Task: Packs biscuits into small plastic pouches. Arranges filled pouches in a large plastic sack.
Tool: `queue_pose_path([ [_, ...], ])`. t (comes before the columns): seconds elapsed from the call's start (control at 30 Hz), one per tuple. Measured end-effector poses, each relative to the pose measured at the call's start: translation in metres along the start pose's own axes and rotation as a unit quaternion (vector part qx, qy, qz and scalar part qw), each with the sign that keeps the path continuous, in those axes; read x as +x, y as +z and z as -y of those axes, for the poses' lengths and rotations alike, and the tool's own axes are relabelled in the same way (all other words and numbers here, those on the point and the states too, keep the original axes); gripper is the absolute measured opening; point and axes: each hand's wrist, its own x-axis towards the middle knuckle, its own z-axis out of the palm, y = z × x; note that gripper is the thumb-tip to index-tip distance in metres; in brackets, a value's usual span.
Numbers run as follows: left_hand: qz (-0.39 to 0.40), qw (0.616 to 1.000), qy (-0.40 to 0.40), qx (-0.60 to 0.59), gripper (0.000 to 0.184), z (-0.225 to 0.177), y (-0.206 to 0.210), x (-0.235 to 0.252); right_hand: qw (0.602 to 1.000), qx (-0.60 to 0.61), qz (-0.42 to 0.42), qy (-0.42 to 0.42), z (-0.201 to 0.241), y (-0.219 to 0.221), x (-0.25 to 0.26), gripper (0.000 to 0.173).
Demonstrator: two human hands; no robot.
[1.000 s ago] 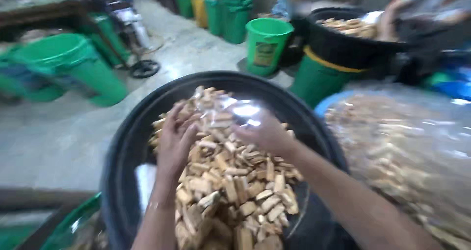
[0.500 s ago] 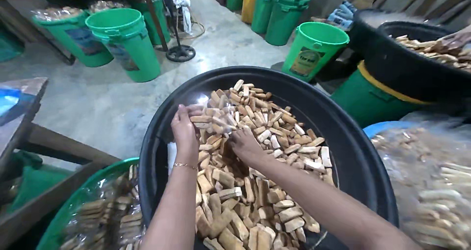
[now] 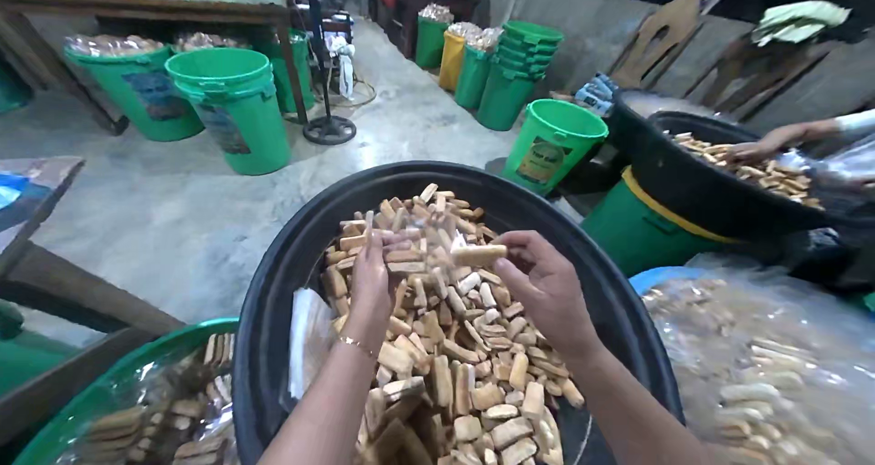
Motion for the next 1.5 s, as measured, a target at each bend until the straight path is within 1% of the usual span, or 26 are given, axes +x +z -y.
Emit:
queue_pose_path([
  [0.13,0.088,0.996,-0.024,-0.015,0.040,-0.005,0.013,-0.015,0.991,-0.080,-0.067,-0.088,-0.015,0.018,0.005,0.021],
  [0.2,0.155,0.987,-0.028,-0.037,0.027,-0.011,0.015,-0.022,0.988,-0.066,-0.056,-0.126,-0.020,0.030,0.008,0.017],
  [0.23,0.167,0.985,-0.021,-0.043,0.021,-0.014,0.012,-0.024,0.992,-0.034,-0.030,-0.121,-0.019,0.033,0.011,0.016],
  [0.3,0.138,0.989,0.011,-0.059,0.023,-0.019,0.000,-0.018,0.996,0.053,0.012,-0.069,-0.019,0.037,0.021,0.019],
  [0.37,0.077,0.992,0.050,-0.088,0.026,-0.025,-0.016,-0.005,0.999,0.047,0.018,-0.017,-0.033,0.047,0.032,0.021],
  [0.4,0.048,0.991,0.062,-0.104,0.025,-0.027,-0.021,0.002,0.998,0.006,0.054,0.026,-0.040,0.057,0.037,0.022],
  [0.43,0.019,0.991,0.068,-0.115,0.023,-0.029,-0.024,0.007,0.986,-0.048,0.135,0.084,-0.044,0.069,0.043,0.025],
  [0.5,-0.022,0.989,0.067,-0.127,0.022,-0.030,-0.025,0.012,0.926,-0.158,0.300,0.165,-0.053,0.102,0.052,0.033],
  [0.53,-0.028,0.990,0.062,-0.126,0.022,-0.029,-0.025,0.012,0.898,-0.217,0.344,0.169,-0.059,0.120,0.051,0.039],
  [0.6,-0.017,0.991,0.052,-0.124,0.023,-0.027,-0.024,0.012,0.856,-0.309,0.386,0.148,-0.068,0.141,0.046,0.044],
  [0.67,-0.016,0.991,0.033,-0.129,0.022,-0.028,-0.024,0.012,0.845,-0.313,0.404,0.158,-0.068,0.136,0.047,0.039],
  [0.73,-0.033,0.989,0.000,-0.141,0.022,-0.030,-0.022,0.013,0.862,-0.253,0.386,0.209,-0.063,0.107,0.053,0.036],
  [0.77,-0.043,0.988,-0.016,-0.150,0.022,-0.030,-0.020,0.013,0.889,-0.213,0.341,0.220,-0.059,0.087,0.055,0.035],
  [0.8,-0.043,0.986,-0.027,-0.160,0.023,-0.029,-0.019,0.012,0.931,-0.162,0.259,0.202,-0.054,0.067,0.051,0.035],
  [0.87,-0.029,0.984,-0.038,-0.173,0.024,-0.027,-0.015,0.009,0.990,-0.048,0.060,0.120,-0.040,0.034,0.038,0.032],
  [0.9,-0.016,0.984,-0.038,-0.175,0.022,-0.025,-0.011,0.007,0.998,0.002,-0.019,0.060,-0.032,0.024,0.033,0.028],
  [0.97,0.025,0.985,-0.037,-0.165,0.023,-0.023,-0.003,-0.001,0.992,0.047,-0.100,-0.054,-0.019,0.012,0.028,0.021],
  [1.1,0.159,0.979,-0.024,-0.126,0.027,-0.019,0.004,-0.018,0.978,-0.026,-0.137,-0.153,-0.022,0.025,0.028,0.022],
  [1.17,0.191,0.975,-0.012,-0.111,0.024,-0.021,0.002,-0.021,0.978,-0.012,-0.087,-0.188,-0.023,0.036,0.034,0.017],
  [1.23,0.186,0.976,0.017,-0.110,0.022,-0.022,-0.002,-0.020,0.980,0.030,0.005,-0.196,-0.020,0.039,0.043,0.018],
  [1.3,0.160,0.977,0.062,-0.126,0.025,-0.023,-0.009,-0.013,0.984,0.091,0.063,-0.138,-0.023,0.038,0.054,0.024],
  [1.33,0.137,0.978,0.082,-0.135,0.025,-0.024,-0.012,-0.009,0.990,0.097,0.054,-0.087,-0.032,0.042,0.058,0.026],
  [1.37,0.110,0.980,0.092,-0.140,0.026,-0.025,-0.014,-0.005,0.996,0.072,0.044,-0.021,-0.045,0.050,0.063,0.025],
  [1.4,0.081,0.982,0.092,-0.145,0.026,-0.026,-0.015,-0.002,0.996,0.014,0.071,0.058,-0.058,0.063,0.068,0.025],
  [1.43,0.058,0.984,0.086,-0.144,0.027,-0.027,-0.016,0.001,0.981,-0.059,0.133,0.130,-0.071,0.078,0.072,0.030],
  [1.5,0.038,0.988,0.069,-0.134,0.026,-0.025,-0.015,0.005,0.922,-0.171,0.257,0.235,-0.086,0.110,0.074,0.047],
])
